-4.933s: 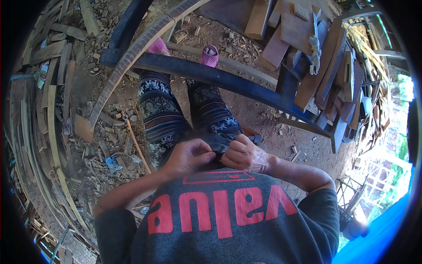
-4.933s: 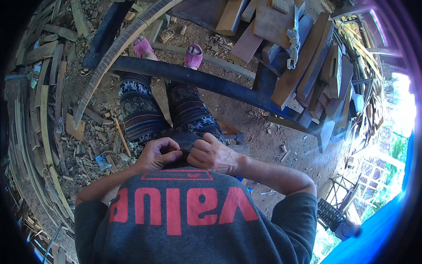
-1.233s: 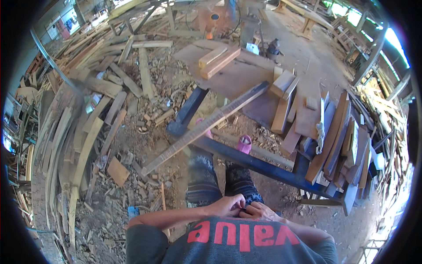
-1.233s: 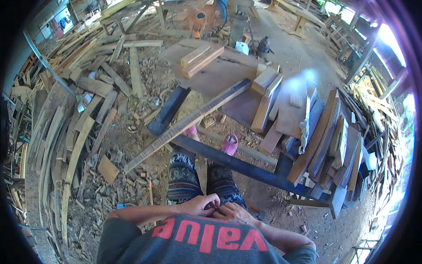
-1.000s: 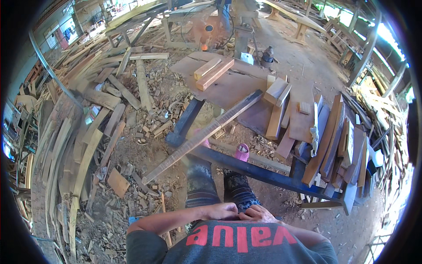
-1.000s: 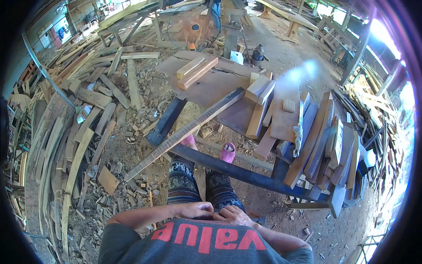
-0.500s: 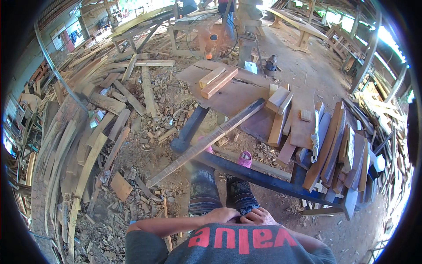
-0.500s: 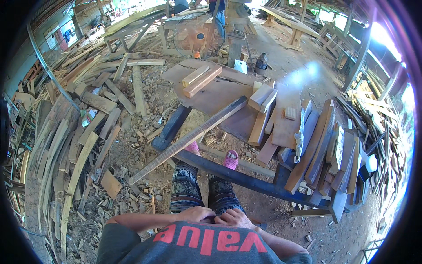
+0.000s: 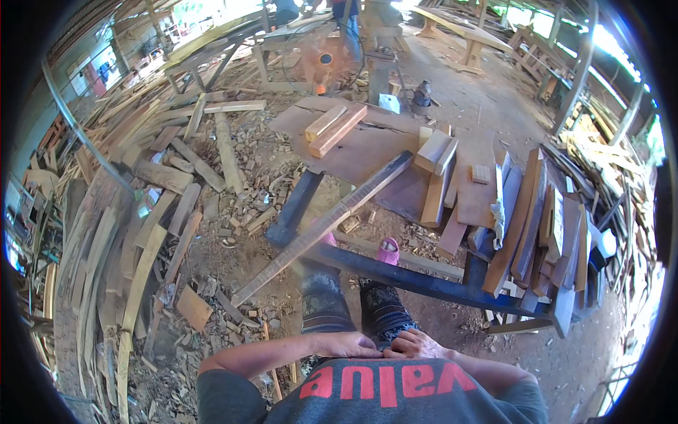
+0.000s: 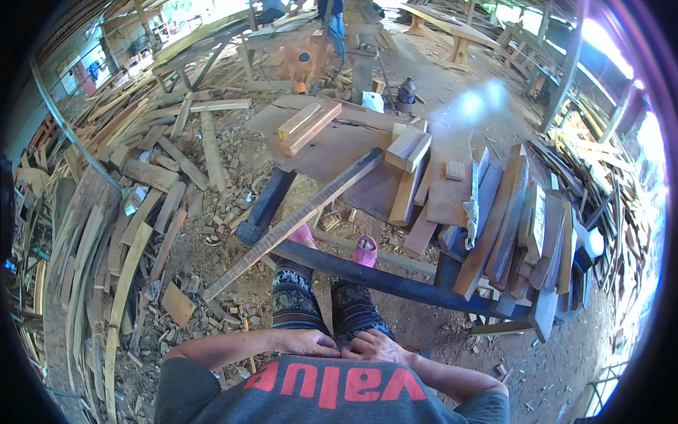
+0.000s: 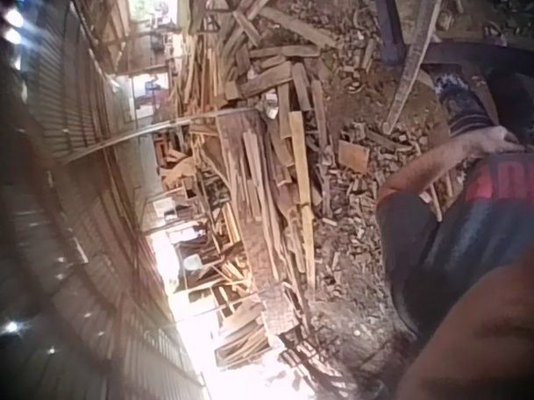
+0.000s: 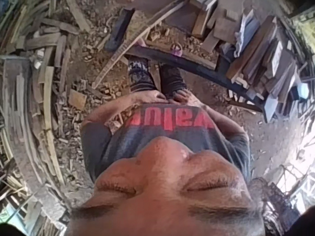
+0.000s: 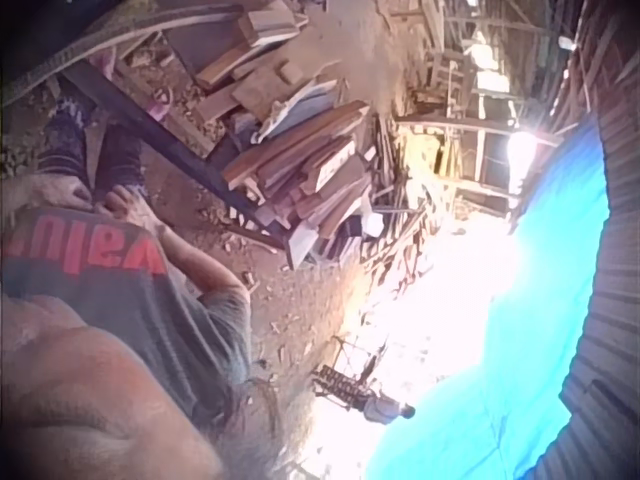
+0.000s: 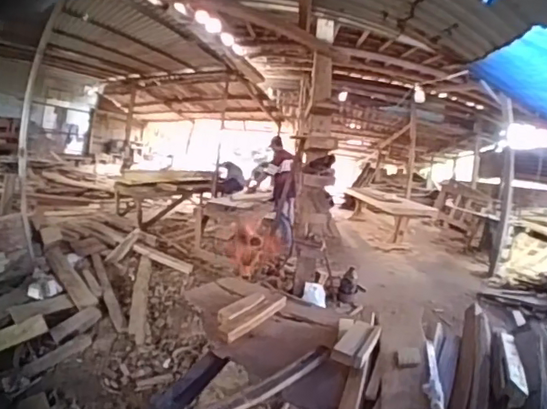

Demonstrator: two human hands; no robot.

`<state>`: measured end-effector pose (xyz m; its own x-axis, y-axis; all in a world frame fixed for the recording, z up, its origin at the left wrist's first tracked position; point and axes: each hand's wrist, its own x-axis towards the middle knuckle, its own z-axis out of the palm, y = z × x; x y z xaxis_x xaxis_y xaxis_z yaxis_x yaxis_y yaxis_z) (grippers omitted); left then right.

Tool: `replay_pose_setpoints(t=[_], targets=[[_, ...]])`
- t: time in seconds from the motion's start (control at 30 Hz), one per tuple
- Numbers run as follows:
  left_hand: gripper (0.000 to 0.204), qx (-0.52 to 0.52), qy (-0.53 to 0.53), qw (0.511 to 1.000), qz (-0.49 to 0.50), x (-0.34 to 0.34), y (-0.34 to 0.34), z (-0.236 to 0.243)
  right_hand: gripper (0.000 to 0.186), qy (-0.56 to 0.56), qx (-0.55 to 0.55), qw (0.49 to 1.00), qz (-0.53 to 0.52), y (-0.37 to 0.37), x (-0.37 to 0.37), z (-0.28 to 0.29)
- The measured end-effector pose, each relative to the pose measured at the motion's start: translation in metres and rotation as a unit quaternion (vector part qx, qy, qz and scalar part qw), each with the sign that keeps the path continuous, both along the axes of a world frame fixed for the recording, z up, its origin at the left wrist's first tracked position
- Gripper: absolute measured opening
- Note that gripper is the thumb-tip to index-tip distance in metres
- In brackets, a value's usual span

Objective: The recorder uses a hand saw to cut through a piece of lumber on a workbench in a woodworking shop.

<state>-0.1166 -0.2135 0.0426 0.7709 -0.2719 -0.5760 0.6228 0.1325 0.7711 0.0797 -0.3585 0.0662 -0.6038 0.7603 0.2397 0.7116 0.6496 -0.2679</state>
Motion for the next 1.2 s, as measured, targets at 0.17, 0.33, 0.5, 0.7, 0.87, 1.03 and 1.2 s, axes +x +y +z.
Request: replay_pose_setpoints(t=[0.17,0.33,0.5,0.7,0.87,1.03,1.2], targets=[[0.044,0.151,-0.072,0.986,0.002,-0.004,-0.008,0.0,0.024,0.014,-0.024,0.999,0.044,0.005,0.011,0.003],[0.04,0.153,-0.085,0.983,0.057,-0.018,-0.017,-0.013,0.029,0.066,-0.081,0.989,0.107,0.006,0.017,-0.005],[0.043,0.14,-0.058,0.985,0.088,-0.025,-0.024,-0.003,0.032,0.097,-0.086,0.986,0.108,0.0,0.022,-0.011],[0.049,0.158,-0.075,0.973,0.151,-0.037,-0.032,-0.023,0.038,0.125,-0.162,0.976,0.069,-0.006,0.015,-0.011],[0.033,0.3,-0.138,0.931,0.157,-0.04,-0.026,-0.022,0.039,0.242,-0.258,0.935,-0.024,-0.017,0.01,-0.014],[0.033,0.378,-0.21,0.89,0.147,-0.032,-0.021,-0.019,0.048,0.28,-0.293,0.911,-0.077,-0.012,0.006,-0.024],[0.037,0.285,-0.16,0.934,0.147,-0.024,-0.021,-0.029,0.036,0.158,-0.261,0.947,-0.096,-0.009,0.0,-0.009]])
